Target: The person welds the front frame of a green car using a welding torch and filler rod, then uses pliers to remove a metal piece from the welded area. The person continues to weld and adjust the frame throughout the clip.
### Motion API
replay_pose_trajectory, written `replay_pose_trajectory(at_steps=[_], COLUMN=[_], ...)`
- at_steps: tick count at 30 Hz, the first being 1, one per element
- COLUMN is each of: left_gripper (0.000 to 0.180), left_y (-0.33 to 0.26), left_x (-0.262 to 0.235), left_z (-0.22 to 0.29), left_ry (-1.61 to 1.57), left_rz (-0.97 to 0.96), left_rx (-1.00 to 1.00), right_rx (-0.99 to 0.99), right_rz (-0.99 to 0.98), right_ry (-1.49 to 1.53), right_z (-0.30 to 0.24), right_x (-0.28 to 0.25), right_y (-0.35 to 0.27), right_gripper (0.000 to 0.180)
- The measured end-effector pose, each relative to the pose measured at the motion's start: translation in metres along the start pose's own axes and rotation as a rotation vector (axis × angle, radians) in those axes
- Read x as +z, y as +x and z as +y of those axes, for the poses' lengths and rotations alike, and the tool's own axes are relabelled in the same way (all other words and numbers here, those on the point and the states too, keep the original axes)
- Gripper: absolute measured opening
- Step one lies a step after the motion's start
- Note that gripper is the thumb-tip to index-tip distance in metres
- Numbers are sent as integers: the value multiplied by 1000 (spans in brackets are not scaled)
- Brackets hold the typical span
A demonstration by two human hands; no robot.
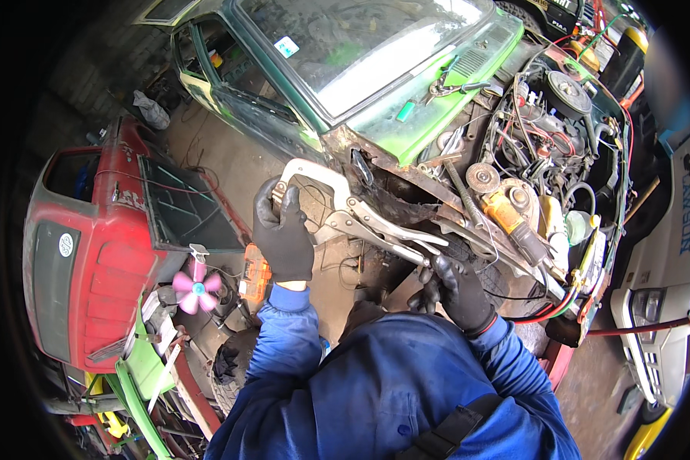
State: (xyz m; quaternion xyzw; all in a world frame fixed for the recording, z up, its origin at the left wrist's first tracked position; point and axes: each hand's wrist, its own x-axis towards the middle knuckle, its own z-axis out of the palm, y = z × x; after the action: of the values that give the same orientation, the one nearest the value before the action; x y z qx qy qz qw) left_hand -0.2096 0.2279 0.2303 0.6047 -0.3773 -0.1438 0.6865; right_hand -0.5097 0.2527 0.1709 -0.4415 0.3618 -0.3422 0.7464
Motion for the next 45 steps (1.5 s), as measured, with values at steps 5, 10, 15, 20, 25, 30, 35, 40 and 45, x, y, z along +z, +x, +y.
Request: replay_pose_trajectory(at_steps=[5,10,15,20,25,30,35,40,45], left_gripper=[26,27,29,29,27,25,25,24,27], left_y=[-6,-7,-12,-16,-20,-21,-18,-18,-24], left_x=[-27,-49,-60,-66,-66,-61,-61,-61,-57], left_z=[-15,-23,-24,-18,-11,-8,-7,-8,-9], left_ry=[-38,45,3,70,39,-51,-19,3,-108], left_rz=[58,105,129,144,121,111,134,148,105], left_rx=[-59,-4,15,-8,-10,-40,-29,-73,-41], right_rx=[-106,-315,-381,-413,-362,-404,-408,-391,12], right_rz=[11,-60,-2,19,47,48,-5,12,-102], right_ry=[-266,-590,-700,-781,-735,-880,-654,-741,-249], right_z=[-4,-6,2,4,9,13,3,-1,7], right_x=[8,10,19,21,23,26,30,30,29], right_y=[1,6,11,15,11,9,-2,-3,-3], right_gripper=[33,34,40,35,29,31,38,27,37])
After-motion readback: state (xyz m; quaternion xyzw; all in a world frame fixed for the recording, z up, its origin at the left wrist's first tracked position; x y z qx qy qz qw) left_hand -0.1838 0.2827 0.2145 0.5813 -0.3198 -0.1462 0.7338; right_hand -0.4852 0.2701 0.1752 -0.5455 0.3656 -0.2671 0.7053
